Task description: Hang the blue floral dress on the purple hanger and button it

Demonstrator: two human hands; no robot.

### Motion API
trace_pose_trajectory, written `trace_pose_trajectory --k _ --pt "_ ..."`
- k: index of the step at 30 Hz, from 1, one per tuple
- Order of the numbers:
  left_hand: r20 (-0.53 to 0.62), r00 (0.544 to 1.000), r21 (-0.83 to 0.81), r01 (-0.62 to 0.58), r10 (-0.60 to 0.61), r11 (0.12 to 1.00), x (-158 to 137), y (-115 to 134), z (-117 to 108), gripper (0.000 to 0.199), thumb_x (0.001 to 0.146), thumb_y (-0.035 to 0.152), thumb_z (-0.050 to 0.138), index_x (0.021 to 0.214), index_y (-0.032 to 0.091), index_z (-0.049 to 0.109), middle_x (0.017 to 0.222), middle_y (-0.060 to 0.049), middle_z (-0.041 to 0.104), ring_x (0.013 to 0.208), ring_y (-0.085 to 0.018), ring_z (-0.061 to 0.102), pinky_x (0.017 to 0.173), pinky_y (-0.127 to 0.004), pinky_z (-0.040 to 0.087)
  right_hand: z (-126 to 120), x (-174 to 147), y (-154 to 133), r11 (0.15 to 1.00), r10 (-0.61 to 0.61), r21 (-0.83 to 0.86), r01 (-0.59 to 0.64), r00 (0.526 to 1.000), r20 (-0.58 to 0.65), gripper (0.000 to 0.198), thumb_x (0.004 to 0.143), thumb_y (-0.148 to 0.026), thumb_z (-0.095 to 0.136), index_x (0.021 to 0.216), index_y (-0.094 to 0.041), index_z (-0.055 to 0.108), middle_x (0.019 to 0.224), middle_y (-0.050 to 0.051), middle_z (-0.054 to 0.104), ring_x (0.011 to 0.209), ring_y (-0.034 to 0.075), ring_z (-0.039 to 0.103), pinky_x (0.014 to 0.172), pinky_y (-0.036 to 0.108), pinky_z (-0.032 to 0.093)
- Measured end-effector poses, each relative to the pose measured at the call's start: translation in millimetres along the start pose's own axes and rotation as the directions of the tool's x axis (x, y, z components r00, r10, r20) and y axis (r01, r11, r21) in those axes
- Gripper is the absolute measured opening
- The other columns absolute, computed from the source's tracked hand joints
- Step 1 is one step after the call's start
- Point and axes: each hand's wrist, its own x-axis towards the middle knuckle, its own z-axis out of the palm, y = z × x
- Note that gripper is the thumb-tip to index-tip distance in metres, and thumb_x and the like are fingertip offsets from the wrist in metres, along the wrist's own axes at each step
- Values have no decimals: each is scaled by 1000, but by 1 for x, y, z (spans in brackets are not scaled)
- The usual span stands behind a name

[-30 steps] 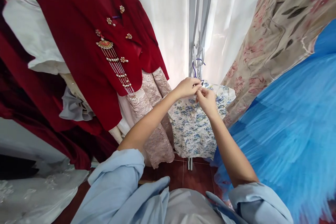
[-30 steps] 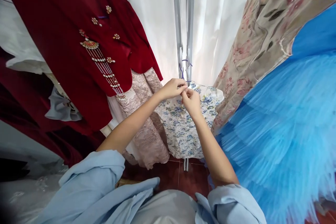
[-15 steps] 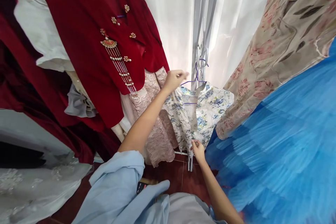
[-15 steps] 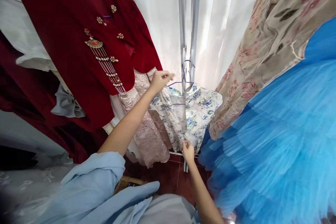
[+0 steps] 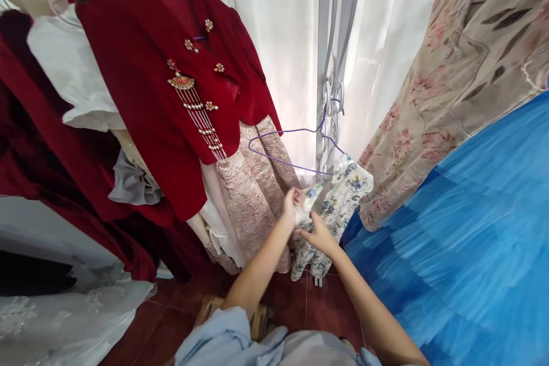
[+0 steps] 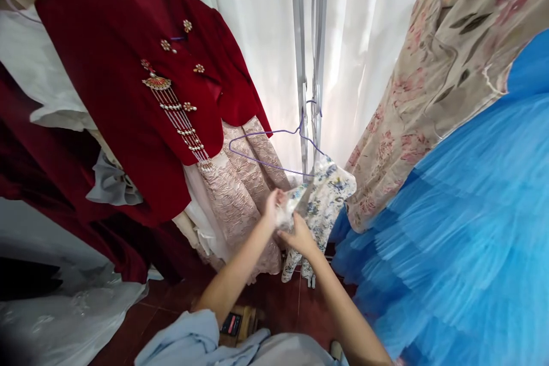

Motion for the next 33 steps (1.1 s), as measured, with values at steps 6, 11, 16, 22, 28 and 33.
trace_pose_trajectory --k 6,11,16,22,28,33 --pt "635 759 401 -164 -145 901 -36 -28 15 44 81 57 74 83 14 71 80 -5 67 79 -15 61 77 -25 47 -62 -19 -27 991 104 -122 -62 920 379 23 80 -37 63 68 -18 56 63 -2 54 61 14 47 59 27 41" --pt "666 437 716 -144 -605 683 -64 -44 -15 68 63 72 79 102 17 71 100 -5 70 94 -22 62 90 -33 49 -166 -40 -81 989 96 -145 -13 804 586 31 81 -40 67 66 -17 54 59 -5 47 58 10 39 54 23 33" --pt "506 618 826 -145 -602 545 -81 -64 -43 40 71 50 78 86 14 69 82 0 64 77 -17 56 74 -28 47 -266 -13 -104 974 18 -226 25 983 185 23 75 -37 65 67 -16 63 59 -2 54 56 13 44 51 25 32" --pt "467 821 754 -176 -328 633 -96 -6 -33 27 78 42 69 82 15 65 78 1 60 74 -15 51 65 -23 41 -299 88 -89 991 -67 -128 49 987 -146 25 71 -40 63 58 -21 54 56 -3 49 57 14 43 55 25 35" --pt "528 832 729 -342 -170 593 -96 63 -41 31 89 48 62 94 19 72 95 -4 71 89 -21 60 79 -27 47 -246 151 -99 990 24 138 -35 997 80 27 69 -45 67 79 -21 63 69 0 63 66 18 54 62 27 45" --pt "431 900 678 -369 63 636 -47 148 -87 28 85 40 71 70 17 69 66 -3 62 62 -16 55 62 -25 44 -238 139 -109 996 16 89 -21 998 64 31 68 -43 76 88 -22 66 66 -3 58 58 14 48 53 24 35"
